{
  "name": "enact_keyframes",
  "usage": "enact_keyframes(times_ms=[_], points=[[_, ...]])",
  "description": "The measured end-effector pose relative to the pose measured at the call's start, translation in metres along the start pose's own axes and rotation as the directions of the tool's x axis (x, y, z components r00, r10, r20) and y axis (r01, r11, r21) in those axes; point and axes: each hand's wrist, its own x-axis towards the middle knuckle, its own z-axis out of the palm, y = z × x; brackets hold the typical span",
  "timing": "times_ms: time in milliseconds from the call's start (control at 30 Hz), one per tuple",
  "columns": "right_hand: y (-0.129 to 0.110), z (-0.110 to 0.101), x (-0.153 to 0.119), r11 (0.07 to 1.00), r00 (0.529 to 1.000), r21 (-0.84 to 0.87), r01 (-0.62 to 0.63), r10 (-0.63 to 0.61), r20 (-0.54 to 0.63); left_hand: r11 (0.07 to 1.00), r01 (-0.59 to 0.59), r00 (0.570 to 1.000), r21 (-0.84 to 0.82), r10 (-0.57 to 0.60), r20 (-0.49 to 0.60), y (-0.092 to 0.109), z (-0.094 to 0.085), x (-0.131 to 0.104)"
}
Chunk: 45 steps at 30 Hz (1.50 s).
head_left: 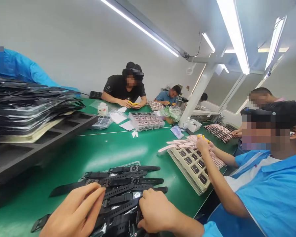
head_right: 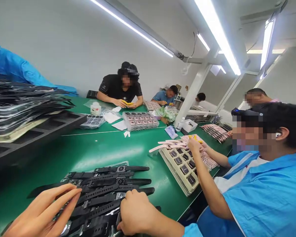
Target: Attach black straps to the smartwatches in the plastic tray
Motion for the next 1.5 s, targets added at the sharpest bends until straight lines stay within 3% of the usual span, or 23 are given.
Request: enact_keyframes(times_ms=[267,400,433,467,533,567,600,633,700,767,933,1000,1033,1100,1167,1200,1267,1333,1400,1500], points=[[0.023,0.006,-0.012,0.928,0.982,0.373,-0.025,0.093,-0.163,0.998,0.057,0.996,-0.009,-0.057,0.067,0.015,-0.012,0.008],[0.036,-0.016,-0.006,0.828,0.969,0.555,0.079,0.068,-0.238,0.959,0.264,0.960,-0.102,-0.251,0.128,0.020,-0.013,0.001],[0.037,-0.023,0.000,0.740,0.961,0.660,0.131,0.069,-0.267,0.919,0.365,0.926,-0.146,-0.342,0.160,0.020,-0.013,-0.001],[0.035,-0.030,0.008,0.546,0.957,0.814,0.198,0.073,-0.281,0.856,0.481,0.871,-0.191,-0.442,0.213,0.020,-0.014,-0.001],[0.025,-0.039,0.025,0.146,0.957,0.951,0.273,0.058,-0.284,0.653,0.704,0.708,-0.281,-0.607,0.361,0.021,-0.016,-0.002],[0.016,-0.041,0.033,0.001,0.959,0.960,0.281,0.040,-0.280,0.526,0.783,0.621,-0.332,-0.647,0.441,0.021,-0.017,-0.002],[0.006,-0.042,0.042,-0.071,0.960,0.958,0.279,0.018,-0.279,0.394,0.831,0.554,-0.393,-0.660,0.508,0.021,-0.017,-0.002],[-0.004,-0.040,0.049,-0.098,0.961,0.956,0.275,0.000,-0.277,0.266,0.846,0.510,-0.462,-0.653,0.559,0.022,-0.017,-0.002],[-0.025,-0.033,0.058,-0.123,0.964,0.959,0.257,-0.039,-0.263,0.045,0.810,0.475,-0.584,-0.635,0.609,0.026,-0.014,-0.003],[-0.038,-0.025,0.060,-0.137,0.967,0.964,0.228,-0.084,-0.241,-0.092,0.761,0.437,-0.642,-0.659,0.612,0.030,-0.009,-0.004],[-0.027,-0.017,0.044,-0.067,0.960,0.993,0.097,-0.257,-0.111,-0.253,0.663,0.214,-0.705,-0.838,0.502,0.033,-0.001,0.002],[-0.014,-0.016,0.038,-0.082,0.958,0.994,0.072,-0.273,-0.092,-0.238,0.630,0.158,-0.740,-0.893,0.422,0.028,-0.001,0.004],[-0.009,-0.015,0.037,-0.133,0.958,0.987,0.088,-0.261,-0.120,-0.201,0.646,0.152,-0.736,-0.911,0.383,0.026,-0.002,0.004],[-0.002,-0.010,0.037,-0.287,0.950,0.943,0.167,-0.208,-0.232,-0.059,0.740,0.198,-0.670,-0.933,0.301,0.024,-0.003,0.000],[0.000,-0.004,0.040,-0.388,0.934,0.885,0.258,-0.135,-0.331,0.150,0.842,0.331,-0.517,-0.902,0.278,0.025,-0.003,-0.007],[-0.002,-0.001,0.042,-0.379,0.929,0.874,0.303,-0.087,-0.360,0.274,0.859,0.423,-0.432,-0.856,0.298,0.027,-0.003,-0.011],[-0.006,0.004,0.046,-0.222,0.911,0.886,0.407,0.030,-0.411,0.525,0.795,0.606,-0.304,-0.695,0.386,0.033,-0.003,-0.017],[-0.012,0.007,0.049,0.001,0.866,0.875,0.484,0.146,-0.479,0.719,0.656,0.723,-0.231,-0.510,0.466,0.038,-0.003,-0.021],[-0.017,0.010,0.050,0.102,0.824,0.851,0.516,0.214,-0.525,0.822,0.545,0.760,-0.165,-0.402,0.511,0.041,-0.004,-0.021],[-0.023,0.017,0.051,0.056,0.840,0.872,0.487,0.242,-0.485,0.870,0.489,0.751,-0.061,-0.384,0.538,0.043,-0.005,-0.019]])
